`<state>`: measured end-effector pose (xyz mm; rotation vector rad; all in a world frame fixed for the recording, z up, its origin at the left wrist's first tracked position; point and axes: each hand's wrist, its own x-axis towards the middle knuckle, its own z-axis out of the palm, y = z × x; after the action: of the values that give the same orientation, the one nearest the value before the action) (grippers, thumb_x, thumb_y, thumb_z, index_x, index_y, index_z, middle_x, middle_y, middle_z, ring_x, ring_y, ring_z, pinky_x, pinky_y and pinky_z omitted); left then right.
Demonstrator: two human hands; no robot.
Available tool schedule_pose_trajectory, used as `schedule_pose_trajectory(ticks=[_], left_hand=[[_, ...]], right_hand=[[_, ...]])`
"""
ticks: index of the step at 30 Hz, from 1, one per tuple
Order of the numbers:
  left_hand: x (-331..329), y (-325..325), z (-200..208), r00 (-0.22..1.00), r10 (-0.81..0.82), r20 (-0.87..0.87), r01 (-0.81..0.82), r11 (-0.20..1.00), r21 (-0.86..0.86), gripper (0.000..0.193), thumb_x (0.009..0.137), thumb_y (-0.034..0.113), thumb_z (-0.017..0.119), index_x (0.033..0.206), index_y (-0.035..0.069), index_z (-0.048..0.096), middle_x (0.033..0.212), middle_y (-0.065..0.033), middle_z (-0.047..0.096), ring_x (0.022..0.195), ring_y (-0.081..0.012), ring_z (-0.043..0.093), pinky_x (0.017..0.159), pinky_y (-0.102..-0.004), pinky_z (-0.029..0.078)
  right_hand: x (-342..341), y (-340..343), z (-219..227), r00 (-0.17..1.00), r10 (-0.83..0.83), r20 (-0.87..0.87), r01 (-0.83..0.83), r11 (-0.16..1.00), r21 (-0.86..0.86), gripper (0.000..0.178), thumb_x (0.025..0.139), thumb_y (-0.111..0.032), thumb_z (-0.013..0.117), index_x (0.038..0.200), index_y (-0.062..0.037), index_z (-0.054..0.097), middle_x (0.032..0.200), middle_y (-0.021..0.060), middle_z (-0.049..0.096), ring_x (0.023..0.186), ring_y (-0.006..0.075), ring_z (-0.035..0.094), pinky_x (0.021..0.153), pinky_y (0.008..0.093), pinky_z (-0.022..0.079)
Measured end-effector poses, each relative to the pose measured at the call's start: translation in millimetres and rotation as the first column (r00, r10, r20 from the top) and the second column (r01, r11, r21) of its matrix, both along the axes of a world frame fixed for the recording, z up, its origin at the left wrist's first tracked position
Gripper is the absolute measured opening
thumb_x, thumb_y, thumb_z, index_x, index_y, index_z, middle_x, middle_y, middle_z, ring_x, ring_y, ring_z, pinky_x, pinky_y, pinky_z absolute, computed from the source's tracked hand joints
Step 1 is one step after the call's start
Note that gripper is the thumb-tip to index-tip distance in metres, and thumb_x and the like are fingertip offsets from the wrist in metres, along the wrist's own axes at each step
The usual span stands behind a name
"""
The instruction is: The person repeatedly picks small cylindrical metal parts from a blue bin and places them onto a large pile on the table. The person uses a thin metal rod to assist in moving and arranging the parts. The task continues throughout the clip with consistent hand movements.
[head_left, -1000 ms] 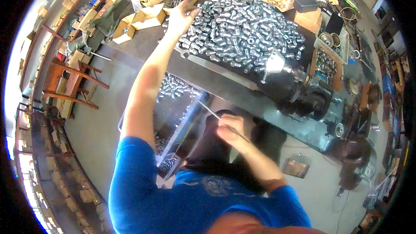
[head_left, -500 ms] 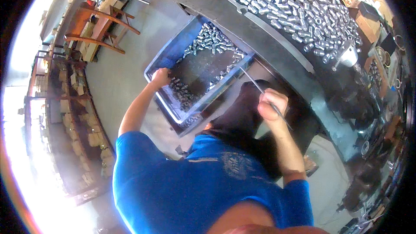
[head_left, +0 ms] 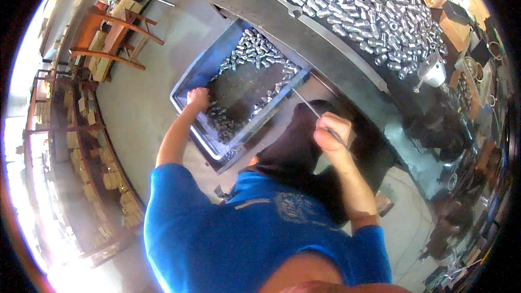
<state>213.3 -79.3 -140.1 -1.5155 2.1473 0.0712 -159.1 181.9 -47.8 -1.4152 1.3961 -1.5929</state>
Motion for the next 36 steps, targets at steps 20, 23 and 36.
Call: schedule_pose_trajectory(ticks=[20, 23, 36], left_hand=[[-177, 93, 142, 0.264, -0.433, -0.862, 0.667, 0.728, -0.162, 0.029, 0.066, 0.003, 0.074, 0.093, 0.003, 0.065, 0.089, -0.0115, 0.063, 0.085, -0.0297, 0.062, 0.090, -0.0409, 0.045], [-184, 97, 142, 0.241, -0.464, -0.852, 0.715, 0.679, -0.167, 0.029, 0.066, 0.003, 0.075, 0.093, 0.004, 0.065, 0.086, -0.0108, 0.062, 0.085, -0.0299, 0.061, 0.094, -0.0439, 0.043], [-181, 71, 142, 0.372, -0.226, -0.900, 0.421, 0.906, -0.053, 0.028, 0.070, 0.000, 0.073, 0.098, 0.000, 0.067, 0.101, -0.0139, 0.068, 0.105, -0.0266, 0.062, 0.095, -0.0332, 0.045]], right_hand=[[-8, 11, 19, 0.954, 0.230, 0.192, -0.217, 0.973, -0.083, 0.029, 0.067, -0.022, 0.062, 0.058, -0.0010, 0.045, 0.056, 0.0094, 0.043, 0.049, 0.0223, 0.045, 0.048, 0.0337, 0.033], [-11, 10, 19, 0.956, 0.257, 0.143, -0.254, 0.966, -0.039, 0.039, 0.070, -0.033, 0.063, 0.059, -0.0014, 0.045, 0.056, 0.0100, 0.042, 0.049, 0.0234, 0.045, 0.048, 0.0347, 0.033], [-18, 9, 32, 0.989, -0.059, -0.139, -0.009, 0.898, -0.441, 0.021, 0.053, -0.010, 0.062, 0.053, -0.0048, 0.042, 0.055, 0.0072, 0.039, 0.042, 0.0237, 0.040, 0.040, 0.0350, 0.031]])
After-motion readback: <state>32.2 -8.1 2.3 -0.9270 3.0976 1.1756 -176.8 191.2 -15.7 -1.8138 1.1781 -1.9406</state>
